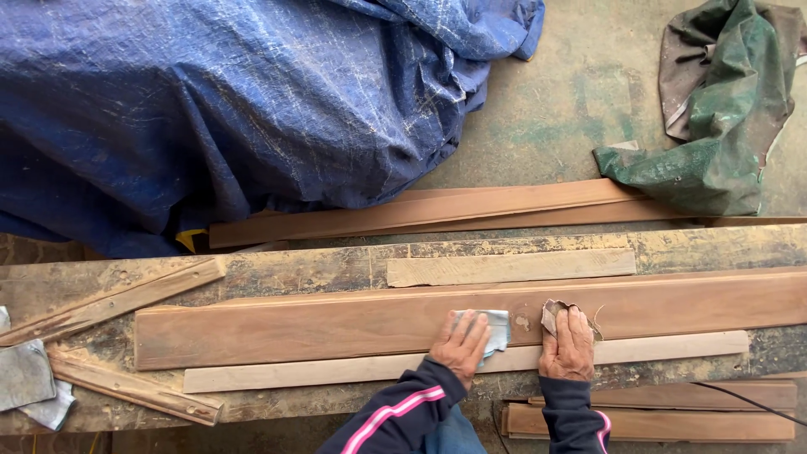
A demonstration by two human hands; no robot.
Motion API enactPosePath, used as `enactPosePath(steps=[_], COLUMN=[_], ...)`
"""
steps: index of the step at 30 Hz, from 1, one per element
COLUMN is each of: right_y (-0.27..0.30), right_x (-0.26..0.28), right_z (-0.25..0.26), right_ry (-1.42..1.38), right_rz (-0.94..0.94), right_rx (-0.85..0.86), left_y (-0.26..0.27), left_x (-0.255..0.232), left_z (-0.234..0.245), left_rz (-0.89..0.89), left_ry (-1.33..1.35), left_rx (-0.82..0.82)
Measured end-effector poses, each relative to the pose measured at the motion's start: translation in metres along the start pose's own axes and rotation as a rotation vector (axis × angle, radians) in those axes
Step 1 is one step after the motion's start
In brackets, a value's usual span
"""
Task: Sand wood planks and frame pieces using sandpaper.
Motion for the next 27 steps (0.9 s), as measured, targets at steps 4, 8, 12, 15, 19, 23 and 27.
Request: enactPosePath(steps=[4,8,12,15,19,23,27], right_y=[0.0,0.0,0.004,0.004,0.004,0.004,-0.001], right_x=[0.0,0.002,-0.004,-0.004,-0.005,-0.004,-0.001], right_z=[-0.001,0.001,-0.005,-0.007,-0.005,-0.004,-0.001], right_ry=[-0.007,-0.006,-0.001,0.031,0.043,0.019,-0.015], right_rz=[0.019,0.008,0.007,0.0,0.02,0.03,0.024], right_rx=[-0.005,-0.009,-0.045,-0.017,-0.026,-0.025,-0.01], left_y=[0.023,0.136,0.216,0.18,0.055,0.011,0.089], left_x=[0.04,0.141,0.202,0.178,0.077,0.052,0.119], left_z=[0.01,0.051,0.097,0.06,0.002,0.001,0.031], left_rz=[0.013,0.256,0.55,0.583,0.399,0.191,0.235], left_ry=[0.095,-0.157,-0.391,-0.387,-0.092,0.031,-0.083], left_rx=[-0.014,-0.154,-0.077,-0.293,-0.415,-0.222,-0.193])
Point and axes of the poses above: each hand's wrist, its own y-axis away from the middle knuckle, its own z-axis out of the back of the hand, x = y × z, the point moved 2 cm from there along -y, towards the middle knuckle, and after that the axes turned 1 degree about z, right-handed, at the moved point
